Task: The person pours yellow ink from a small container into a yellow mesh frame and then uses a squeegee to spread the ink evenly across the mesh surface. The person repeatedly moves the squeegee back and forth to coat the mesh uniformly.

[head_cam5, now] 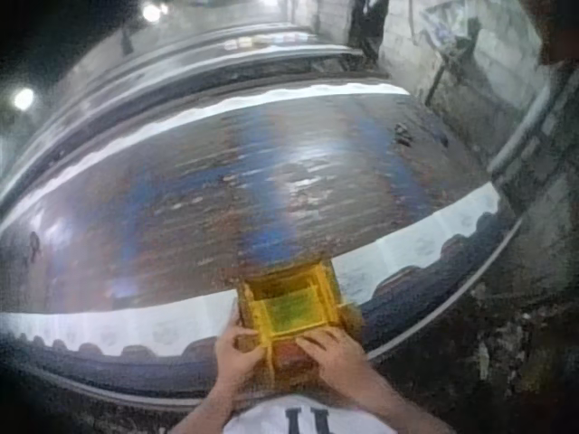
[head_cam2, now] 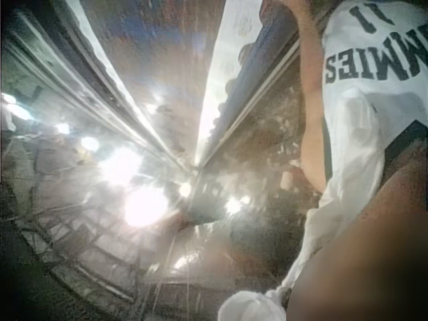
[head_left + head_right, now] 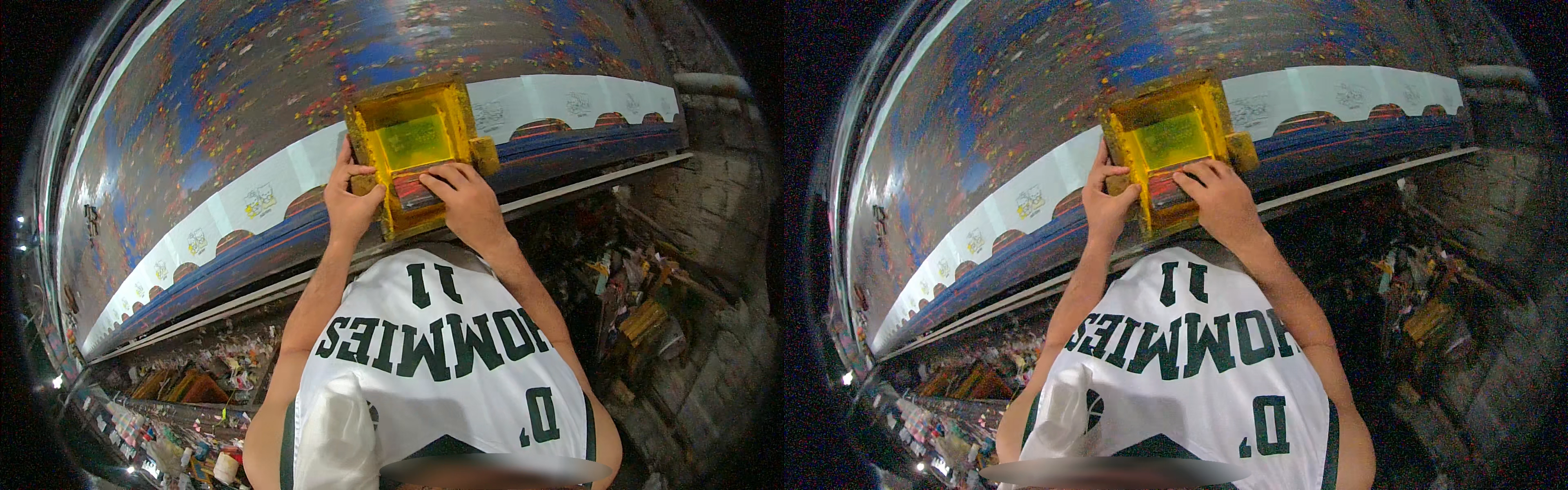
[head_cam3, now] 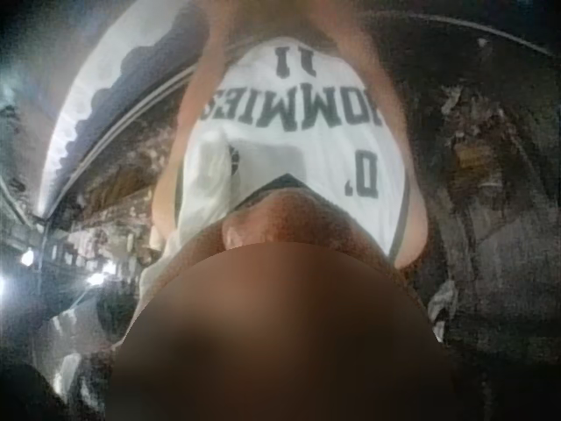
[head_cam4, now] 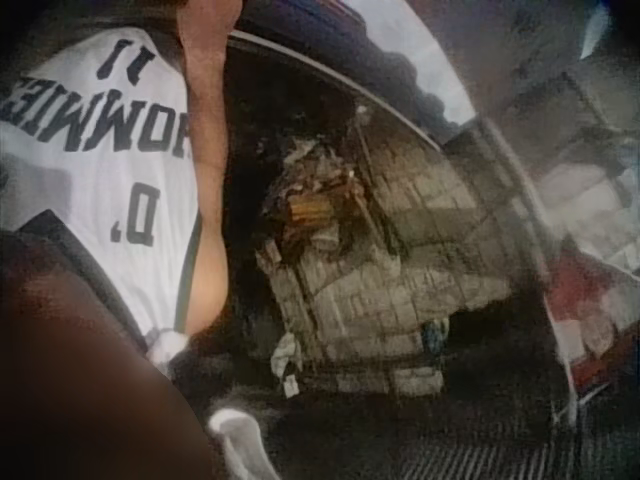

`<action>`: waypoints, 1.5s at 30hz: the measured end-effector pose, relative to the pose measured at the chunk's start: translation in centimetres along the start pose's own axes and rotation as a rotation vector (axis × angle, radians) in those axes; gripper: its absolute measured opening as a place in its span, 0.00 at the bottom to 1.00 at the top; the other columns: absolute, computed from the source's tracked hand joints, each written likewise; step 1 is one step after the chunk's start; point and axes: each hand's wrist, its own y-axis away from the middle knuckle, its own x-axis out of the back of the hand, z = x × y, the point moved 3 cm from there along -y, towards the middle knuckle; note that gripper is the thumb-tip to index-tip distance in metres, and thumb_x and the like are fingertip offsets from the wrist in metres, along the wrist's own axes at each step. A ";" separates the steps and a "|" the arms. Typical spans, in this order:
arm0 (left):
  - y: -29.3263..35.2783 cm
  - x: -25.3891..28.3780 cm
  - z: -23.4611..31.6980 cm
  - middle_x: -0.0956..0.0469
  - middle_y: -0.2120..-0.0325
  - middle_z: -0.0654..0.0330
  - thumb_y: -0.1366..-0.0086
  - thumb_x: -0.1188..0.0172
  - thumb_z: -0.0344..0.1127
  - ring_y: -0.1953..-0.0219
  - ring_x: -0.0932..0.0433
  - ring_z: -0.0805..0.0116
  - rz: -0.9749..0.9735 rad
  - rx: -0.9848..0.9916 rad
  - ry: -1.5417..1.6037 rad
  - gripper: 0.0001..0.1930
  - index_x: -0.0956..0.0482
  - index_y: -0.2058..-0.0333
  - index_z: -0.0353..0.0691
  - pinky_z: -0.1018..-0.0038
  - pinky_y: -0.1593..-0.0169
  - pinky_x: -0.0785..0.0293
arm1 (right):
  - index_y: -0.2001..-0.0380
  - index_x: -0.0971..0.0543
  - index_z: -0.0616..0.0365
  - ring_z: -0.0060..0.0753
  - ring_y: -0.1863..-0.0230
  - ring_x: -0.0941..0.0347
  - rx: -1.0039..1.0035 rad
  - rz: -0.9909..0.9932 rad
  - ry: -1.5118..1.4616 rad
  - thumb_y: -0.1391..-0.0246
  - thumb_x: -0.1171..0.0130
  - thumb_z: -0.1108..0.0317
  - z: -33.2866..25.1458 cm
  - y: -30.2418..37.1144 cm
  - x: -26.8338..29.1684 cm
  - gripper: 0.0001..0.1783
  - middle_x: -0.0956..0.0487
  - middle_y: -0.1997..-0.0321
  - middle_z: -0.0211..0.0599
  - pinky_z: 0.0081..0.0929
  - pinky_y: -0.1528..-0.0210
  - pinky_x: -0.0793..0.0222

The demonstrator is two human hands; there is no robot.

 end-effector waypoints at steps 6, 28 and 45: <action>-2.2 -9.7 0.8 0.39 0.19 0.38 0.45 0.27 0.23 0.17 0.40 0.47 -0.038 0.030 0.023 0.13 0.15 0.60 0.38 0.57 0.21 0.39 | 0.43 0.14 0.55 0.49 0.37 0.22 -0.033 0.007 0.026 0.52 0.35 0.81 7.9 1.7 5.2 0.29 0.16 0.40 0.37 0.44 0.33 0.23; -1.9 -13.9 0.1 0.41 0.18 0.40 0.44 0.27 0.23 0.18 0.37 0.51 -0.016 0.232 0.093 0.12 0.16 0.61 0.36 0.59 0.25 0.31 | 0.45 0.14 0.55 0.53 0.40 0.21 -0.029 -0.145 -0.088 0.46 0.37 0.79 12.4 1.5 8.2 0.24 0.15 0.45 0.42 0.48 0.35 0.23; -2.0 -14.4 -0.3 0.41 0.18 0.38 0.42 0.28 0.27 0.25 0.27 0.56 -0.034 0.055 -0.027 0.21 0.19 0.50 0.35 0.62 0.30 0.26 | 0.42 0.13 0.52 0.51 0.37 0.21 -0.112 -0.067 0.009 0.47 0.37 0.82 13.1 -0.4 6.4 0.28 0.14 0.42 0.39 0.45 0.34 0.22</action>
